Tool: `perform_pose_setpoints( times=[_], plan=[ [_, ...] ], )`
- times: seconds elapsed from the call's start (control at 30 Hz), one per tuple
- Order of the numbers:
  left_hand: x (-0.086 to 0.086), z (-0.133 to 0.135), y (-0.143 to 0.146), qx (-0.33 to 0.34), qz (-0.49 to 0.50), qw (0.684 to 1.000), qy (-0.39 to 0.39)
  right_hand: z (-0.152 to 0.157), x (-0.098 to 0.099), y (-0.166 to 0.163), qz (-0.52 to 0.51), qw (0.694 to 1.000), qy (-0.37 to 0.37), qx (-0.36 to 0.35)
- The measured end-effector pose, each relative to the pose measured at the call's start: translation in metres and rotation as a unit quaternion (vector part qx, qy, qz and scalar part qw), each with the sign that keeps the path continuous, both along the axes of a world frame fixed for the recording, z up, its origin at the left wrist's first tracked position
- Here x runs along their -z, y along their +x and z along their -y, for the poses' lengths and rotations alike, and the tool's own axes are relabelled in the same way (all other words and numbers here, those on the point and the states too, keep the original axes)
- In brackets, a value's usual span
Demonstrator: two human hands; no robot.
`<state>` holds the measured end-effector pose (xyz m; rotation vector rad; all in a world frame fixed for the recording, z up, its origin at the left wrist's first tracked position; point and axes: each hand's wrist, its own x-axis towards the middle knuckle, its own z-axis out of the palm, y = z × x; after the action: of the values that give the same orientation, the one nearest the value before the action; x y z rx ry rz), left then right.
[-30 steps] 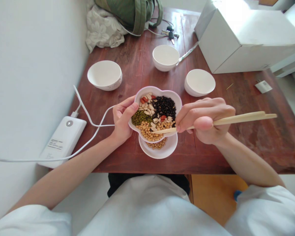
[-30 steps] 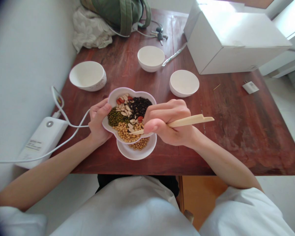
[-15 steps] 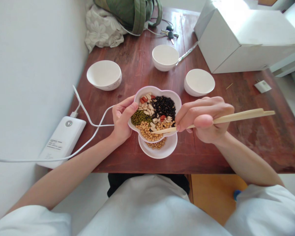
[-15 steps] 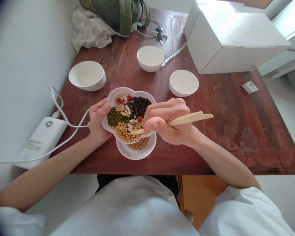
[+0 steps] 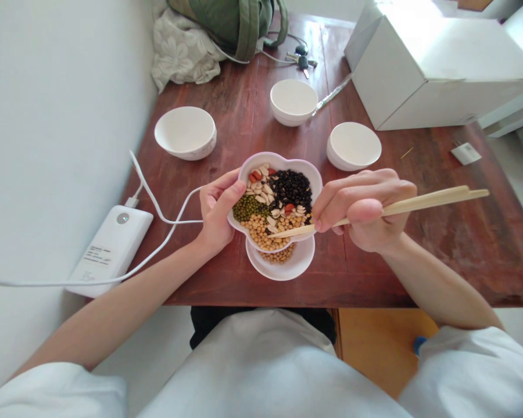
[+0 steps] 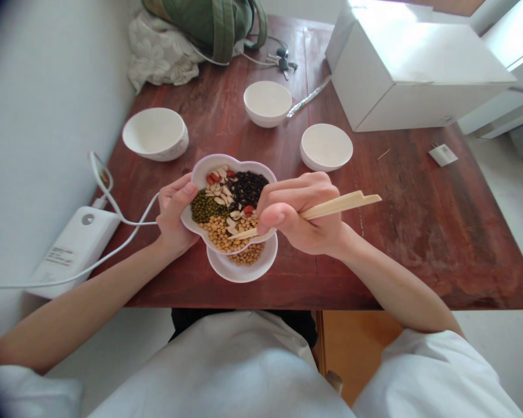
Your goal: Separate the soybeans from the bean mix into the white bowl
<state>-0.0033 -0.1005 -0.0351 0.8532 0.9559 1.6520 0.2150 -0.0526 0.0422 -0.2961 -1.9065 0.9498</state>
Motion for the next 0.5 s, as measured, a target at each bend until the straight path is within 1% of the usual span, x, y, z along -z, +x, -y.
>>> perform_pose_setpoints(
  times=[0.13,0.33,0.5],
  plan=[
    [-0.0008,-0.0002,0.0007,-0.005,0.0,1.0,-0.003,-0.0012,0.0013,0.0005,-0.01,1.0,-0.009,-0.011],
    [-0.0042,0.0003,0.0004,-0.013,-0.004,0.999,-0.038,-0.0018,0.0019,0.0012,-0.011,1.0,-0.002,-0.016],
    [-0.0047,0.0006,0.0005,-0.008,-0.009,0.999,-0.031,-0.0014,-0.002,-0.0005,-0.013,1.0,-0.018,-0.018]
  ],
)
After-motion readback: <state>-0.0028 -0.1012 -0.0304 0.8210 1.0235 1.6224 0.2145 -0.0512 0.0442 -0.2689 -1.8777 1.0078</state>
